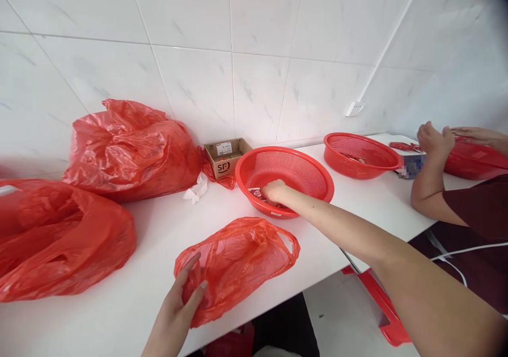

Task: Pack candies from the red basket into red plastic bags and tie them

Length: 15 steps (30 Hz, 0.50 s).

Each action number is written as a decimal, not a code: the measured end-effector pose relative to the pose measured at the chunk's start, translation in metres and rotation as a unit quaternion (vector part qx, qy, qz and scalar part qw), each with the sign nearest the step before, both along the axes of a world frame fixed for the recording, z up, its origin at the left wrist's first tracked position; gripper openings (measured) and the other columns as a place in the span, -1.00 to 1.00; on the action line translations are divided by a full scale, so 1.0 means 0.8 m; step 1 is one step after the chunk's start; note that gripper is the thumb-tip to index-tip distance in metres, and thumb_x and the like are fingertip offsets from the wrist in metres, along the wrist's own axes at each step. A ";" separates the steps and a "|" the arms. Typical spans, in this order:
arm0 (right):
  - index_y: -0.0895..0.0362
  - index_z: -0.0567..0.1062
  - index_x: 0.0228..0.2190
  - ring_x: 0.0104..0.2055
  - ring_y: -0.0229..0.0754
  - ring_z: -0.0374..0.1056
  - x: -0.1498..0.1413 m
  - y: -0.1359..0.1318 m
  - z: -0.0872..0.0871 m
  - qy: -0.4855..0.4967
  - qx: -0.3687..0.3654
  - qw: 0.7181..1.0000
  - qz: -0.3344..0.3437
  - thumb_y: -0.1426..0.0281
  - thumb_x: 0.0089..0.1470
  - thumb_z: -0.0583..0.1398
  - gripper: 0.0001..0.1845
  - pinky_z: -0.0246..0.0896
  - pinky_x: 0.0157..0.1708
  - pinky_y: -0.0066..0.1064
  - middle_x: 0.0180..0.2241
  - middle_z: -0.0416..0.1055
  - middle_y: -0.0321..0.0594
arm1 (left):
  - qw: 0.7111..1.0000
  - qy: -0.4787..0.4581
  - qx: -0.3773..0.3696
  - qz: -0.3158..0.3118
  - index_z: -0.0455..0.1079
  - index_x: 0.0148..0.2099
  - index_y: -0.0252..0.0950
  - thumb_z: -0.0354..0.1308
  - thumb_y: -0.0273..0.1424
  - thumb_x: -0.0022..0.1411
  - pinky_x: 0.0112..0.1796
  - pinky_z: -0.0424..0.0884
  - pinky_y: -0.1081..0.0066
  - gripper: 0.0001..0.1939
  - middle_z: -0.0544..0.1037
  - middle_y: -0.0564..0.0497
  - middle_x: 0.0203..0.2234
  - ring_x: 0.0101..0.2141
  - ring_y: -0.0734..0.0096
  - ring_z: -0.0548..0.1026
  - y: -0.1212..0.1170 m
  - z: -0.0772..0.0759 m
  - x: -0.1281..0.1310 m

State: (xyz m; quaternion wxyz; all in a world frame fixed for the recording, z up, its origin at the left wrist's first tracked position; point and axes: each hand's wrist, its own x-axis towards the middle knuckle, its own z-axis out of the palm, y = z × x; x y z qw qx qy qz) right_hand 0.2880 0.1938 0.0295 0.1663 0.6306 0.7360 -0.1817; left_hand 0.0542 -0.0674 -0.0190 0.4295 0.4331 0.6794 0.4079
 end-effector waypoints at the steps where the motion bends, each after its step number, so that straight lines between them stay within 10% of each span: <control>1: 0.23 0.55 -0.28 -0.11 0.11 0.43 0.002 0.005 0.006 -0.018 0.004 1.000 0.008 0.43 0.02 0.29 -0.82 0.27 -0.19 -0.21 -0.29 0.50 0.06 | 1.000 0.006 0.004 0.001 0.22 0.28 -0.11 0.07 0.00 0.21 0.24 0.11 0.08 -0.36 0.32 -0.05 0.25 0.27 0.12 0.22 0.000 -0.001 -0.001; 7: 0.22 0.51 -0.23 -0.28 -0.18 0.43 0.023 0.004 0.021 -0.089 -0.095 0.991 0.043 0.20 0.12 0.26 -0.68 0.35 -0.23 -0.26 -0.33 0.48 -0.21 | 0.998 0.057 0.010 -0.011 0.24 0.27 -0.13 0.06 -0.01 0.20 0.20 0.18 0.04 -0.36 0.36 -0.08 0.20 0.24 0.04 0.26 0.004 -0.008 -0.007; 15: 0.21 0.54 -0.36 -0.35 -0.05 0.44 0.025 -0.006 0.021 -0.084 -0.105 0.990 0.041 0.25 -0.01 0.34 -0.74 0.31 -0.36 -0.28 -0.43 0.47 -0.11 | 0.993 0.115 0.040 -0.005 0.17 0.31 -0.09 0.14 -0.05 0.15 0.23 0.12 0.01 -0.29 0.29 -0.12 0.20 0.24 0.04 0.23 0.008 -0.013 -0.009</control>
